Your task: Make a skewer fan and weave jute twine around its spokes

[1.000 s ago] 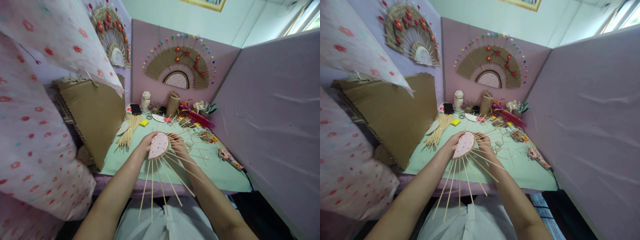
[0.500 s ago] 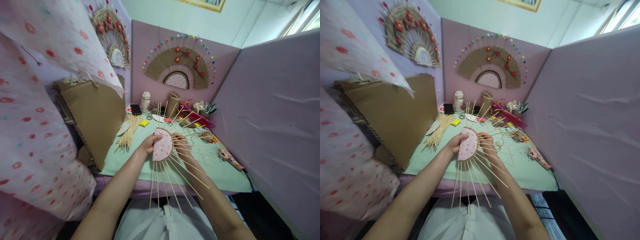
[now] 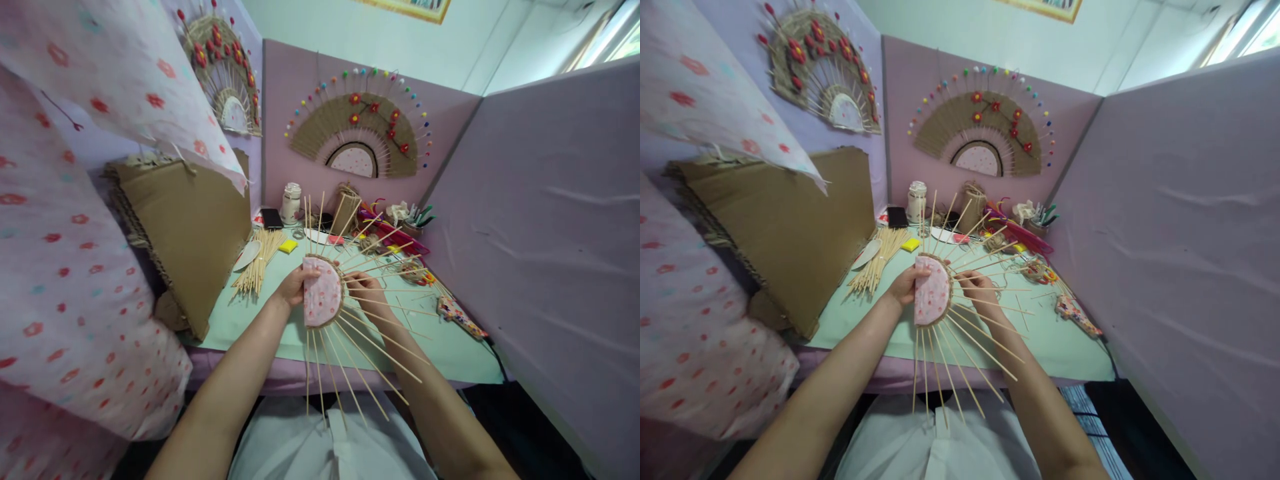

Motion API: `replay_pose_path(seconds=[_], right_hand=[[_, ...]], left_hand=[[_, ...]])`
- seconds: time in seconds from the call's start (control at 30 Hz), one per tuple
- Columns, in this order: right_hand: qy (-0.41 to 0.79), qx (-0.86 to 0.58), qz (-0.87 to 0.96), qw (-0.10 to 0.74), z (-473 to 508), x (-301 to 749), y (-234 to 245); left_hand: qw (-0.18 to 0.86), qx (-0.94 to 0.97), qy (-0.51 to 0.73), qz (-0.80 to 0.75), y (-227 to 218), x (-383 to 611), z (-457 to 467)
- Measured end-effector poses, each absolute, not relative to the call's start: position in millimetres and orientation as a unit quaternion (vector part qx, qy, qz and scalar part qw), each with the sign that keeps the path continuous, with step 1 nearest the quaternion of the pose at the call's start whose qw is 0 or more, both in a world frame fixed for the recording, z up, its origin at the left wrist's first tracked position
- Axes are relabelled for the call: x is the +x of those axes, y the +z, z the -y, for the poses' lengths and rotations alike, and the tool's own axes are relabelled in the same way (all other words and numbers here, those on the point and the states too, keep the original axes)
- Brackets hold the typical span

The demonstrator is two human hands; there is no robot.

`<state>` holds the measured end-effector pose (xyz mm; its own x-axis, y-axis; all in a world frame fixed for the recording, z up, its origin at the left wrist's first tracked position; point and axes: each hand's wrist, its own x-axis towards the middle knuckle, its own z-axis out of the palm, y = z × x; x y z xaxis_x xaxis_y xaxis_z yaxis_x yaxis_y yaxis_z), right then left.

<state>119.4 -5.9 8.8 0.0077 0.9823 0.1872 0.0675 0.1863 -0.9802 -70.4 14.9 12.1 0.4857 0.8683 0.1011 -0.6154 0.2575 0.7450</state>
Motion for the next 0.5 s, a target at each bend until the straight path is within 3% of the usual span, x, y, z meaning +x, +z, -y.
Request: replay_pose_path(seconds=[0.5], right_hand=[[0.443, -0.481, 0.570, 0.498, 16, 139, 23]], left_hand=[[0.770, 0.373, 0.484, -0.184, 13, -69, -14]])
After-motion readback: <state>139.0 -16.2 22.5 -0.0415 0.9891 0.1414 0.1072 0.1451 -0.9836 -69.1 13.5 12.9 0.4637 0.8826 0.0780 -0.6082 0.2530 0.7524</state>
